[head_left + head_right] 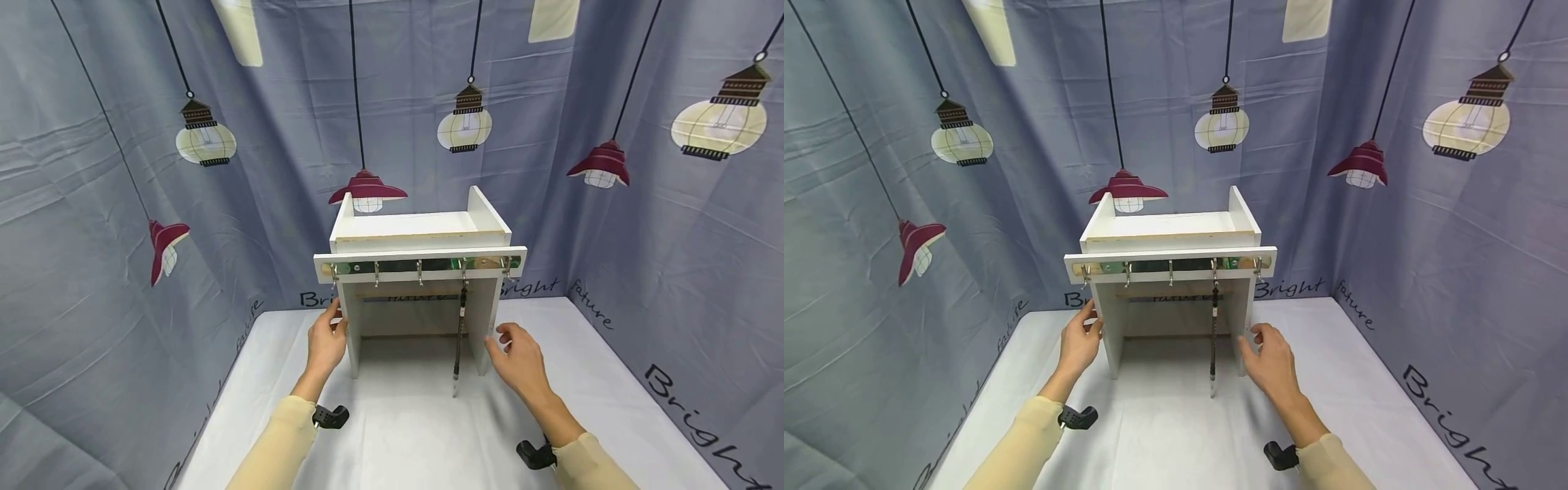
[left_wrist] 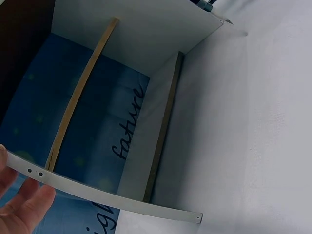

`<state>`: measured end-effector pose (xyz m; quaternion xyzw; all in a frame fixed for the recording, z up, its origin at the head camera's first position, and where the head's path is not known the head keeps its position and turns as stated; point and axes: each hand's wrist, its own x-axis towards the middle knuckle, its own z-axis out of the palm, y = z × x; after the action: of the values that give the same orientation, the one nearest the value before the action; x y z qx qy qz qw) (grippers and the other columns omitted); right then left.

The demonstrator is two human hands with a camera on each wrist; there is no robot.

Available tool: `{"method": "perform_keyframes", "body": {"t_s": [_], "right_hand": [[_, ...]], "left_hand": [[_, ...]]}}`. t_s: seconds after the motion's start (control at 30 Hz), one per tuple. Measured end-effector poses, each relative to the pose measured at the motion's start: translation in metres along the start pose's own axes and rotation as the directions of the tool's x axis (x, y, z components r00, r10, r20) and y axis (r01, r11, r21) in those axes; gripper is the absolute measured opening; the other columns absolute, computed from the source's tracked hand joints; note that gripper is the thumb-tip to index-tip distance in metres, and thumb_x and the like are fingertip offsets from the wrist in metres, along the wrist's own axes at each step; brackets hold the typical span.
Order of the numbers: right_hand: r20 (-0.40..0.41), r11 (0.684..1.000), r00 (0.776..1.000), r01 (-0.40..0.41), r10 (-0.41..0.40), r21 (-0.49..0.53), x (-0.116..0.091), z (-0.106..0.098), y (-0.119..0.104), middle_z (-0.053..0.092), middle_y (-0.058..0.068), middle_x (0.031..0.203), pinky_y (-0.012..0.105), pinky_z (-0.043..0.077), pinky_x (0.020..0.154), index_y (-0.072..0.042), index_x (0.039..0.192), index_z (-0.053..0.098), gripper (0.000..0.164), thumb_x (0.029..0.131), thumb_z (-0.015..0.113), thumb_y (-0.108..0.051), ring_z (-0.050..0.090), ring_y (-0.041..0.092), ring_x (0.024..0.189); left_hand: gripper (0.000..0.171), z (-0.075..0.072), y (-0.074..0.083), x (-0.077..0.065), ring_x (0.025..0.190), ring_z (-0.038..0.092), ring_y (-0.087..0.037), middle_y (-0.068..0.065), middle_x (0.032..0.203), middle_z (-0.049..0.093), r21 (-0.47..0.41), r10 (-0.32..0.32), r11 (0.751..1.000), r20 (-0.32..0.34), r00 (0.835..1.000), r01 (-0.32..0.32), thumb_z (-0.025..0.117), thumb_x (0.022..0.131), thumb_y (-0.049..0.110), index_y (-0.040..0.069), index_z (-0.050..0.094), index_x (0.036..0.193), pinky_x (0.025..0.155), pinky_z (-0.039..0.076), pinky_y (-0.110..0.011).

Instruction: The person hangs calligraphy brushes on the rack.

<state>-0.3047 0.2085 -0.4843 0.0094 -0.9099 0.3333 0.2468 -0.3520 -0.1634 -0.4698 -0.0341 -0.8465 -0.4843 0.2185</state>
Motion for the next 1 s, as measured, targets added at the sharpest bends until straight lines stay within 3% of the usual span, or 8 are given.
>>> {"method": "perform_keyframes", "body": {"t_s": [0.17,0.4,0.63,0.8,1.0], "right_hand": [[0.014,0.992,0.996,-0.083,0.084,-0.092,-0.012,-0.001,0.046,0.063,0.02,0.097,0.041,0.046,0.066,0.004,0.115,0.064,0.035,0.096,0.068,-0.025,0.059,0.03,0.081],[0.127,0.966,0.973,-0.166,0.193,-0.199,-0.028,0.009,0.095,0.062,0.026,0.095,0.047,0.051,0.064,0.011,0.116,0.06,0.041,0.095,0.065,-0.023,0.062,0.034,0.081],[0.129,0.948,0.961,-0.211,0.246,-0.237,-0.032,0.017,0.111,0.061,0.032,0.099,0.057,0.054,0.073,0.015,0.112,0.057,0.04,0.094,0.063,-0.02,0.063,0.043,0.088],[0.169,0.931,0.942,-0.237,0.29,-0.278,-0.037,0.024,0.12,0.06,0.031,0.094,0.058,0.054,0.074,0.017,0.11,0.057,0.042,0.094,0.062,-0.02,0.064,0.045,0.088],[0.187,0.92,0.935,-0.234,0.302,-0.316,-0.033,0.031,0.129,0.062,0.028,0.091,0.057,0.054,0.072,0.016,0.107,0.058,0.038,0.095,0.061,-0.021,0.064,0.042,0.084]], "left_hand": [[0.051,0.001,-0.002,-0.004,0.103,0.071,-0.034,-0.017,0.124,0.069,-0.002,-0.002,1.0,-0.001,1.0,0.002,0.06,0.103,0.008,0.007,0.05,0.153,0.081,0.06,-0.044],[0.051,0.001,-0.001,-0.004,0.104,0.071,-0.033,-0.016,0.125,0.069,0.0,-0.016,1.0,0.002,1.0,0.016,0.059,0.103,0.01,0.008,0.05,0.153,0.079,0.059,-0.042],[0.051,0.001,0.001,0.002,0.104,0.071,-0.033,-0.016,0.125,0.068,0.004,0.009,1.0,-0.003,1.0,-0.009,0.059,0.103,0.009,0.01,0.05,0.153,0.079,0.059,-0.041],[0.051,0.001,0.0,0.0,0.104,0.071,-0.033,-0.016,0.126,0.068,0.004,-0.005,1.0,0.011,1.0,0.004,0.059,0.103,0.009,0.01,0.049,0.154,0.082,0.06,-0.044],[0.051,0.001,-0.002,0.0,0.106,0.071,-0.033,-0.016,0.129,0.067,0.006,-0.006,1.0,0.021,1.0,0.006,0.057,0.105,0.012,0.01,0.048,0.155,0.084,0.06,-0.046]]}}
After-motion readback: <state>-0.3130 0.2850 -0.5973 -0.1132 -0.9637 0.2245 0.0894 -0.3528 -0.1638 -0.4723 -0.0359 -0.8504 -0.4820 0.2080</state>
